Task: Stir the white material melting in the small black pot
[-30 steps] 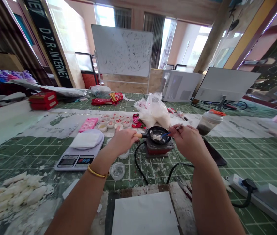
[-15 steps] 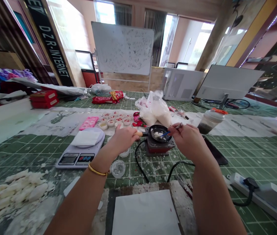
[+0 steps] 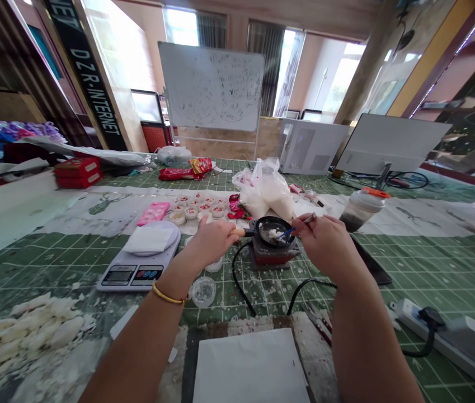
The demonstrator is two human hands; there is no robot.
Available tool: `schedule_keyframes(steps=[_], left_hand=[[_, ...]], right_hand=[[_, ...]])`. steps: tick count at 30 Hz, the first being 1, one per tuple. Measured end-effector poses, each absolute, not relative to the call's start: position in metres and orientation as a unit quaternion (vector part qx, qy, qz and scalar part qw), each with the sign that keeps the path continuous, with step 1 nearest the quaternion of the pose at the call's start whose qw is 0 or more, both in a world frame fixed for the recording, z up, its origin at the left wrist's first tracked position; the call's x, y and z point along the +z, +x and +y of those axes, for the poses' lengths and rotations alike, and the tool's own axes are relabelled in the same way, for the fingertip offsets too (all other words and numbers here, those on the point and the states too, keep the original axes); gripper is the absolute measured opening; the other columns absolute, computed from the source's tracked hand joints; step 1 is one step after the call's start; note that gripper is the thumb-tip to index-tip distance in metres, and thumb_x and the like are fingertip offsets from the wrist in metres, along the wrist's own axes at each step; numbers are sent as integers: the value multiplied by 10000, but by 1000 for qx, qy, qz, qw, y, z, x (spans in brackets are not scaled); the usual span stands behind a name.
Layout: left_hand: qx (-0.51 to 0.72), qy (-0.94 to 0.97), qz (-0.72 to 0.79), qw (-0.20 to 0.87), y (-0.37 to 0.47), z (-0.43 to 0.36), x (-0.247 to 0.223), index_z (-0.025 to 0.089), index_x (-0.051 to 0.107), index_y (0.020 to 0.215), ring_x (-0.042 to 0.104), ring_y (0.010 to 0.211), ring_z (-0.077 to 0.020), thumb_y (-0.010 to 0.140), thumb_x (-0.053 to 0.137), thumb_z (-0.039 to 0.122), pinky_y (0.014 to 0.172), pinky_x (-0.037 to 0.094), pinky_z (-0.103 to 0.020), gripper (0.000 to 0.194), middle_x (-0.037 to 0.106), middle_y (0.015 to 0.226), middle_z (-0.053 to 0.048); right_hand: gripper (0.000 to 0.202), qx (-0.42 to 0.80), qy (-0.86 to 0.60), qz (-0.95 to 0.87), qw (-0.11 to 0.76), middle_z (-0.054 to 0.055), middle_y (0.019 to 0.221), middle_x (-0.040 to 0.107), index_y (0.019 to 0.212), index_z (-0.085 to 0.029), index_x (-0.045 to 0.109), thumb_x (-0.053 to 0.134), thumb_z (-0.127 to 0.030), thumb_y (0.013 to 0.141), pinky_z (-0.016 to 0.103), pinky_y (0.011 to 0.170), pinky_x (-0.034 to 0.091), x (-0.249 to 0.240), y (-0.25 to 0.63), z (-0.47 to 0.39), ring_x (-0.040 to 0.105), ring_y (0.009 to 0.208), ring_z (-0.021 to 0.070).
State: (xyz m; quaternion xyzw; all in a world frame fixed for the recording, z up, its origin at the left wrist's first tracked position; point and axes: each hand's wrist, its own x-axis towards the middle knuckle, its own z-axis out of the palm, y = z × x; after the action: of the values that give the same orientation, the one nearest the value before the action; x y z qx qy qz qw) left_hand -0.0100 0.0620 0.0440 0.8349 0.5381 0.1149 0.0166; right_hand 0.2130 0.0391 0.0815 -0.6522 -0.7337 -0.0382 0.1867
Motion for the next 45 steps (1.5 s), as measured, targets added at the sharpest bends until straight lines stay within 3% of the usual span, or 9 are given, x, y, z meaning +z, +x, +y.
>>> schedule_keyframes(steps=[5, 11, 14, 31, 45], left_hand=[[117, 835, 537, 8, -10, 63, 42, 205, 612, 945, 578, 948, -211, 907, 338, 303, 989, 296, -489, 293, 671, 982, -43], [120, 836, 536, 4, -11, 64, 40, 196, 616, 930, 586, 932, -208, 904, 343, 316, 998, 283, -502, 299, 671, 983, -54], [120, 837, 533, 5, -11, 64, 41, 196, 616, 926, 590, 932, -212, 901, 348, 315, 981, 304, -487, 294, 671, 972, -54], [121, 836, 535, 9, -11, 64, 42, 206, 612, 941, 586, 947, -212, 907, 340, 307, 982, 294, -486, 292, 667, 988, -43], [115, 835, 539, 6, -11, 65, 42, 201, 617, 955, 584, 965, -216, 899, 355, 324, 979, 306, -465, 295, 668, 982, -56]], right_hand=[[350, -42, -654, -732, 185, 76, 794, 691, 780, -168, 653, 360, -324, 892, 349, 853, 341, 83, 215, 37, 602, 856, 213], [293, 37, -609, -750, 255, 7, 769, 691, 816, -203, 651, 389, -316, 882, 278, 769, 364, 84, 210, 35, 608, 774, 155], [287, 19, -621, -735, 270, 19, 773, 692, 811, -196, 655, 400, -312, 876, 283, 757, 363, 85, 212, 36, 611, 761, 165], [332, -15, -664, -726, 178, 86, 795, 688, 823, -155, 654, 359, -291, 891, 312, 789, 348, 84, 218, 41, 607, 844, 209], [316, -4, -659, -724, 204, 78, 819, 697, 869, -159, 653, 366, -290, 887, 311, 788, 349, 82, 215, 43, 611, 856, 204]])
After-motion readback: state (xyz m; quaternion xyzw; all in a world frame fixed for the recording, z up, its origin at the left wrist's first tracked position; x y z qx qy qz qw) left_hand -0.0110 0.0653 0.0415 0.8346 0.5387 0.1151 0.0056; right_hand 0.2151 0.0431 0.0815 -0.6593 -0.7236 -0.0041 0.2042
